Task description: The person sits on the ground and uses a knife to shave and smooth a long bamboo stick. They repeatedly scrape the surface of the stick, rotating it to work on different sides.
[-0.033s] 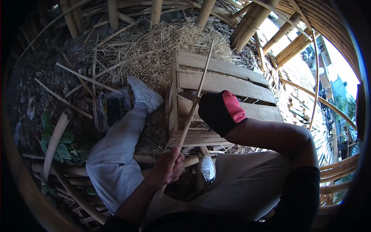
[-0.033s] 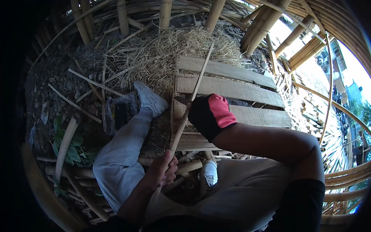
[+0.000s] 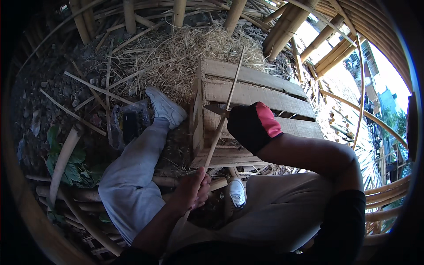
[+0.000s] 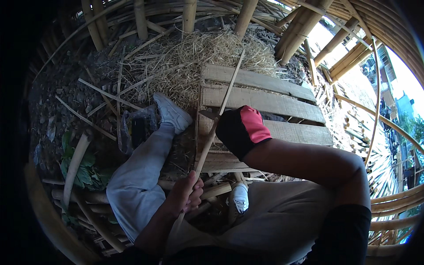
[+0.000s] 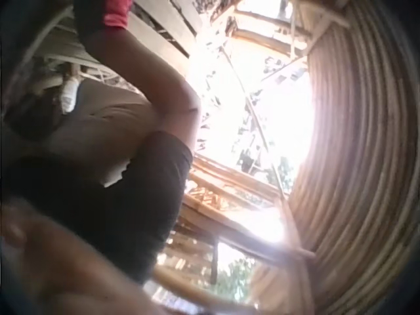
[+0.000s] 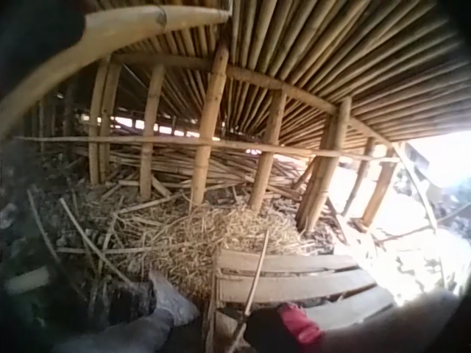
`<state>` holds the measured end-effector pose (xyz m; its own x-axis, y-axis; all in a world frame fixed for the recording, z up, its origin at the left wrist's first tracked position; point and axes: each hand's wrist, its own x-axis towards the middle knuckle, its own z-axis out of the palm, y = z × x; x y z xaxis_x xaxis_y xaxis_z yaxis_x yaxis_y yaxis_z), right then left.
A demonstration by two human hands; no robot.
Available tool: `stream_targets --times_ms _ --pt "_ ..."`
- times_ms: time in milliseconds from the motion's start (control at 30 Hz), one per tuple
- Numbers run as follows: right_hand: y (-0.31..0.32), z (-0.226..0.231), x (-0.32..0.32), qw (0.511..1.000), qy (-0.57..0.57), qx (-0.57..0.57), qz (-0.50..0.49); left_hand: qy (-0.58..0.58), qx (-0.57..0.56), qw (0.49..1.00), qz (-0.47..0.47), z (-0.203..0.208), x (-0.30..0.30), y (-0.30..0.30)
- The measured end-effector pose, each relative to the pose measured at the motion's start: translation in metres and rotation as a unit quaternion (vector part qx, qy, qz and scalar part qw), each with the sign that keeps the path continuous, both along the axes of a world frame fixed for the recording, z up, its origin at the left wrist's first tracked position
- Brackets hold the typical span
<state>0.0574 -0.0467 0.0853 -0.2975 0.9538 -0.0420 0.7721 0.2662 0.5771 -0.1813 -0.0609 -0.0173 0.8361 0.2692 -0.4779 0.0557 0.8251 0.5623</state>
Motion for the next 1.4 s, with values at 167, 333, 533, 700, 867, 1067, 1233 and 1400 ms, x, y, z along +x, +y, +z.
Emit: stream_targets --times_ms 167,333,533,700,867,1067,1233,1400 --pt "0.009 0.013 0.004 0.999 0.02 -0.041 -0.019 0.007 0.028 1.0 -0.002 0.002 0.0 0.0" --pt "0.023 0.016 0.016 0.988 0.031 -0.131 -0.078 0.008 0.047 0.999 -0.004 0.003 0.0 -0.002" --pt "0.025 0.024 0.04 0.988 0.109 -0.1 0.04 0.005 0.041 0.999 0.005 -0.005 0.005 -0.004" --pt "0.009 0.02 0.029 0.992 0.092 0.015 -0.084 0.01 0.059 0.998 0.004 -0.007 0.005 -0.004" --pt "-0.007 -0.019 0.016 0.985 -0.067 0.152 -0.05 0.02 0.064 0.998 0.005 -0.006 0.003 -0.004" --pt "-0.028 -0.055 -0.004 0.95 -0.237 0.199 -0.032 0.015 0.067 0.998 0.006 -0.007 0.005 -0.004" --pt "-0.021 -0.045 -0.014 0.968 -0.198 0.152 -0.018 0.017 0.065 0.998 0.006 -0.007 0.0 -0.003" --pt "-0.015 -0.004 -0.02 0.996 0.003 -0.055 -0.066 0.018 0.024 1.0 -0.009 -0.005 -0.001 -0.003"
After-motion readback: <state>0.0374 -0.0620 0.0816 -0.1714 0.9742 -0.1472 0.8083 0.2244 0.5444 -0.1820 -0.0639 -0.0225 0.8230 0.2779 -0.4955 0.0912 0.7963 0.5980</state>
